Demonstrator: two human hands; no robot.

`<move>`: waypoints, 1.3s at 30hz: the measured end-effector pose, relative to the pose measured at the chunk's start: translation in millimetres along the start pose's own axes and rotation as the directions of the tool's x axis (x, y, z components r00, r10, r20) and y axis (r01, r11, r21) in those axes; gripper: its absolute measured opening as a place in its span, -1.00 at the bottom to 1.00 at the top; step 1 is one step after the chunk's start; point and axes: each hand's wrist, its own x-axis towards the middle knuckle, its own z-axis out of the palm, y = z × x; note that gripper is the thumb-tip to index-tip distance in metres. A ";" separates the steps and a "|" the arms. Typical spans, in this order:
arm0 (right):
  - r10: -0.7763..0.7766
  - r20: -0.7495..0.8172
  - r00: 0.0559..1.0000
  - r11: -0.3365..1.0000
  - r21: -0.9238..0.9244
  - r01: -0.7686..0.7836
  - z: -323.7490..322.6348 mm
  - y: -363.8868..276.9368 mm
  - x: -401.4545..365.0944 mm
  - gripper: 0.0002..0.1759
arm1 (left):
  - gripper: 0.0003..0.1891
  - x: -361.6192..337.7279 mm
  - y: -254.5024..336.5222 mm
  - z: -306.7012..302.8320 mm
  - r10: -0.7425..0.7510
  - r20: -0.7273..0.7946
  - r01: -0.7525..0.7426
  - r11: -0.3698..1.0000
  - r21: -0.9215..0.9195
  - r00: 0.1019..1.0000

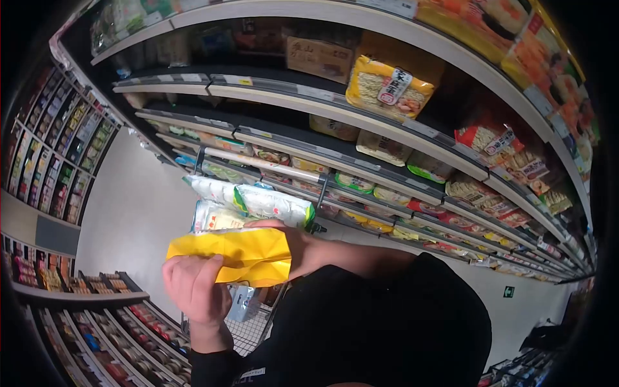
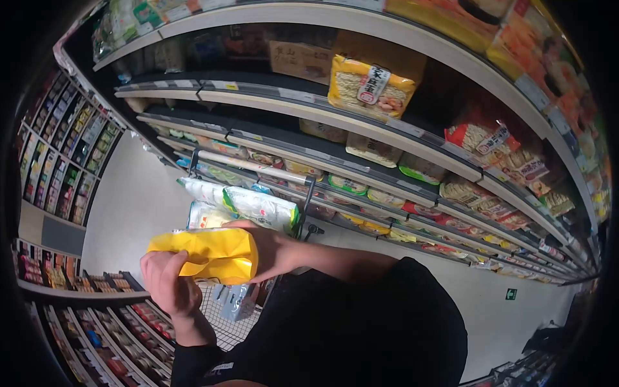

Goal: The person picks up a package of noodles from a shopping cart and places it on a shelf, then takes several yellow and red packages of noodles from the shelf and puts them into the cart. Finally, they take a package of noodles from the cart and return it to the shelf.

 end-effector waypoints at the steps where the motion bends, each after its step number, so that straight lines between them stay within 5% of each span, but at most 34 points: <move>1: 0.008 -0.093 0.996 0.994 -0.107 -0.018 -7.8 -0.7 -10.7 -0.01 | -0.68 20.3 8.9 10.6 0.053 0.009 -0.053 0.997 -0.051 0.999; 3: -0.004 -0.267 0.964 0.946 -0.313 -0.083 -25.1 0.2 -33.8 -0.23 | -0.67 54.8 29.3 31.5 0.169 0.025 -0.164 0.975 -0.149 0.985; 5: 0.105 -0.418 0.902 0.982 -0.098 -0.160 -50.6 -10.5 -51.8 -0.35 | -0.64 85.1 51.2 51.0 0.315 0.026 -0.304 0.932 -0.196 0.949; 6: -0.068 -0.431 0.900 0.817 -0.542 -0.198 -67.2 -17.0 -65.5 -0.35 | -0.62 98.5 62.9 60.7 0.394 0.023 -0.382 0.903 -0.196 0.919; 8: -0.144 -0.538 0.831 0.751 -0.606 -0.262 -89.5 -37.7 -92.5 -0.36 | -0.61 118.1 95.3 86.8 0.371 -0.195 -0.412 0.875 -0.253 0.908; 11: -0.031 -0.838 0.545 0.964 -0.168 -0.204 -113.1 -54.3 -118.2 -0.37 | -0.60 138.4 129.5 125.4 0.363 -0.380 -0.494 0.798 -0.344 0.851; 14: 0.024 -0.967 0.254 0.998 0.038 0.049 -143.1 -66.7 -139.4 -0.39 | -0.67 166.0 154.6 150.8 0.397 -0.292 -0.492 0.706 -0.509 0.871; 16: 0.006 -0.987 0.157 0.993 0.025 0.117 -163.2 -72.7 -151.1 -0.40 | -0.71 184.8 171.0 171.1 0.430 -0.196 -0.451 0.644 -0.617 0.881; 18: -0.098 -0.985 0.144 0.994 -0.105 -0.037 -180.0 -77.4 -158.2 -0.41 | -0.75 200.5 186.9 195.9 0.433 -0.160 -0.406 0.568 -0.716 0.887; 20: -0.282 -0.949 0.142 0.828 -0.315 -0.464 -191.8 -79.2 -160.8 -0.29 | -0.77 213.4 198.0 218.5 0.392 -0.198 -0.381 0.473 -0.795 0.898; 21: -0.339 -0.924 0.179 0.770 -0.381 -0.512 -199.4 -81.1 -161.5 -0.21 | -0.76 218.9 198.6 219.9 0.413 -0.137 -0.341 0.474 -0.812 0.900; 28: -0.276 -0.926 0.256 0.752 -0.374 -0.543 -219.1 -93.3 -153.8 -0.16 | -0.66 226.3 199.0 223.8 0.448 -0.067 -0.335 0.552 -0.764 0.892; 32: -0.323 -0.888 0.328 0.521 -0.456 -0.721 -212.3 -92.2 -155.6 -0.29 | -0.57 215.7 186.4 236.9 0.459 -0.084 -0.359 0.552 -0.752 0.884; 35: -0.311 -0.900 0.307 0.551 -0.434 -0.713 -210.5 -86.3 -160.3 -0.17 | -0.50 210.7 181.1 252.9 0.477 -0.063 -0.353 0.549 -0.757 0.877; 39: -0.434 -0.882 0.187 0.732 -0.465 -0.497 -221.5 -76.0 -151.5 -0.03 | -0.45 216.3 178.9 269.5 0.464 0.025 -0.271 0.560 -0.783 0.886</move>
